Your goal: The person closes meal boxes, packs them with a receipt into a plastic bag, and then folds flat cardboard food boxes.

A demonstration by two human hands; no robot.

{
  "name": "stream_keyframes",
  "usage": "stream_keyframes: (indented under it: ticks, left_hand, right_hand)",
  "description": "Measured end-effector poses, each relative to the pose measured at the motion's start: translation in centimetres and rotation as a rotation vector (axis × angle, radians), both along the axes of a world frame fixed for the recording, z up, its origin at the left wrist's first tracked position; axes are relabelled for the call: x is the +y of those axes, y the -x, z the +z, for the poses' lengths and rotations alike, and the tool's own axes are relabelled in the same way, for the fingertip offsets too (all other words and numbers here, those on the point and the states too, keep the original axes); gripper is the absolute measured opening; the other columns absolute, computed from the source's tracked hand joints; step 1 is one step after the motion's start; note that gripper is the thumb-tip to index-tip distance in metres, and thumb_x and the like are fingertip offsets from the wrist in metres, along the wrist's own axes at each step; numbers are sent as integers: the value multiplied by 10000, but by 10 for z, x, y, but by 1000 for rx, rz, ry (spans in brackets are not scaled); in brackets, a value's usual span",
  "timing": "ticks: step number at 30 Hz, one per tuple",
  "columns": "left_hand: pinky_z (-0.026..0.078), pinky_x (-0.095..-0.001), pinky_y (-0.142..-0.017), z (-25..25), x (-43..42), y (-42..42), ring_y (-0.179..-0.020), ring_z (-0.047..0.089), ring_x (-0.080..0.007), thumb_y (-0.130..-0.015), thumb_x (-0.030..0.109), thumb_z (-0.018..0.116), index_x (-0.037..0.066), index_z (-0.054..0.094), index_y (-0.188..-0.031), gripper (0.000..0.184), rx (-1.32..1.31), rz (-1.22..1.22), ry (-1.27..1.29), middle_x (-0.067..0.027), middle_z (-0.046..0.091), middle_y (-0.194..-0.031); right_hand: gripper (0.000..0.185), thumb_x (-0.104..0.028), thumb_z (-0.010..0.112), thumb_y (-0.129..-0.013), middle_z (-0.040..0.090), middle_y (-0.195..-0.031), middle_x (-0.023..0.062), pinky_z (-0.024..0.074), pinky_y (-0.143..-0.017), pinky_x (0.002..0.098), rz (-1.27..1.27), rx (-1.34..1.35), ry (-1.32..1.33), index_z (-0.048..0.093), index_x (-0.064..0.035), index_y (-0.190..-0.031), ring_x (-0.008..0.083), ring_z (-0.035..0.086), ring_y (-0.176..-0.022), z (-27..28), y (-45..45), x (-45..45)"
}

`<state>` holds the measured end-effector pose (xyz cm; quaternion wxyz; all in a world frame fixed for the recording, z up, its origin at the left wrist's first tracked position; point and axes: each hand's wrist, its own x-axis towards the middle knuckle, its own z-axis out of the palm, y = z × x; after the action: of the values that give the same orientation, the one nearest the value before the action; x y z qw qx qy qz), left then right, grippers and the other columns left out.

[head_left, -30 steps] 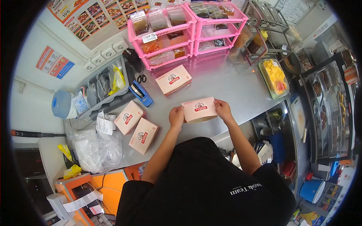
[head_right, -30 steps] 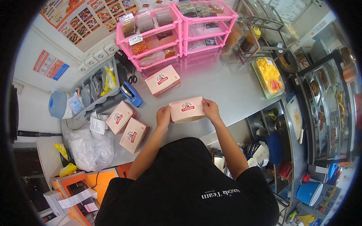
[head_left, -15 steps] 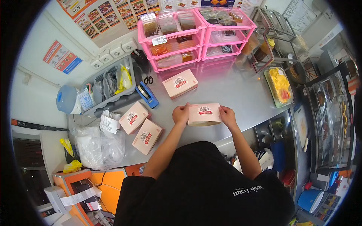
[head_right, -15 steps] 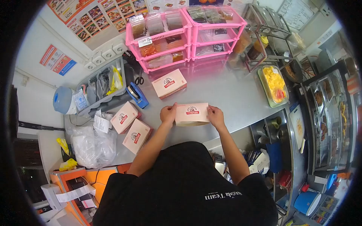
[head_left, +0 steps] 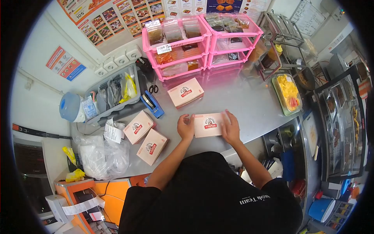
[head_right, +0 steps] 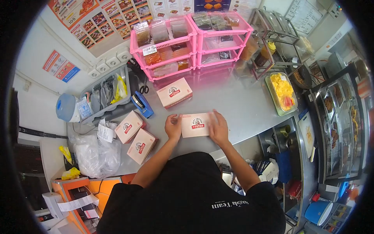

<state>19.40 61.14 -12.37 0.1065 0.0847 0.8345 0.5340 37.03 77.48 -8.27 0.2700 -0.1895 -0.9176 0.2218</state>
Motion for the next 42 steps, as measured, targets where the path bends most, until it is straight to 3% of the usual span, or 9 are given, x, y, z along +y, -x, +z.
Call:
stream_keyframes:
  ticks: [2, 3, 5, 8, 14, 21, 33, 39, 42]
  left_hand:
    - [514, -441, -1014, 15, -10, -3, -1194, 661, -321, -867, 427, 804, 93, 631, -1387, 642, 368, -270, 66, -196, 670, -1330]
    - [462, -465, -1075, 34, -15, -6, -1281, 590, -333, -882, 450, 779, 102, 588, -1435, 681, 515, -470, 131, -206, 595, -1413]
    - [358, -512, -1198, 72, -25, -9, -1455, 447, -355, -912, 495, 727, 119, 503, -1531, 759, 809, -867, 263, -227, 445, -1580]
    - [253, -566, -1252, 49, -29, 3, -1526, 319, -405, -924, 612, 657, 126, 391, -1606, 879, 867, -1029, 387, -232, 340, -1645]
    - [291, -597, -1223, 37, -24, 15, -1450, 389, -475, -909, 587, 672, 175, 467, -1561, 798, 1015, -1085, 404, -270, 378, -1600]
    - [320, -607, -1206, 43, -23, 9, -1431, 417, -484, -924, 539, 678, 218, 477, -1554, 735, 1014, -1071, 500, -278, 391, -1586]
    - [248, -605, -1241, 40, -30, 12, -1489, 348, -482, -967, 590, 610, 224, 447, -1582, 734, 926, -1100, 369, -291, 325, -1635]
    - [138, -590, -1281, 48, -39, 20, -1550, 237, -477, -910, 609, 667, 198, 380, -1627, 874, 798, -1176, 354, -294, 238, -1679]
    - [126, -566, -1293, 56, -46, 19, -1570, 206, -456, -931, 603, 648, 182, 374, -1627, 858, 813, -1162, 327, -276, 223, -1692]
  right_hand:
    - [523, -348, 575, -1046, 396, -1636, 187, 329, -1217, 513, 268, -200, -170, 527, -209, -1547, 397, 400, -1477, 31, 1, 4]
    - [593, -431, 591, -1025, 298, -1698, 176, 238, -1271, 515, 369, -319, -148, 485, -237, -1576, 403, 290, -1552, 31, 3, 8]
    - [657, -484, 597, -1011, 274, -1709, 165, 218, -1281, 521, 445, -369, -145, 432, -255, -1604, 398, 259, -1566, 23, 2, 16]
    - [737, -528, 609, -990, 245, -1722, 146, 212, -1285, 531, 560, -417, -173, 363, -272, -1635, 389, 221, -1582, 21, 3, 27]
    - [709, -414, 651, -981, 258, -1723, 98, 251, -1277, 549, 659, -416, -333, 387, -265, -1622, 385, 206, -1588, 8, 3, 37]
    - [691, -311, 687, -942, 314, -1704, 79, 287, -1273, 523, 614, -361, -466, 445, -279, -1589, 377, 264, -1573, -6, 2, 39]
    - [680, -406, 632, -997, 304, -1710, 70, 276, -1279, 481, 638, -499, -489, 375, -326, -1621, 367, 251, -1581, 6, 4, 39]
    - [752, -415, 613, -990, 274, -1715, 131, 182, -1295, 517, 655, -560, -372, 323, -195, -1647, 390, 200, -1591, 42, 5, 18]
    - [768, -401, 598, -991, 265, -1713, 163, 164, -1292, 547, 636, -467, -390, 305, -132, -1648, 413, 200, -1587, 15, 5, 18]
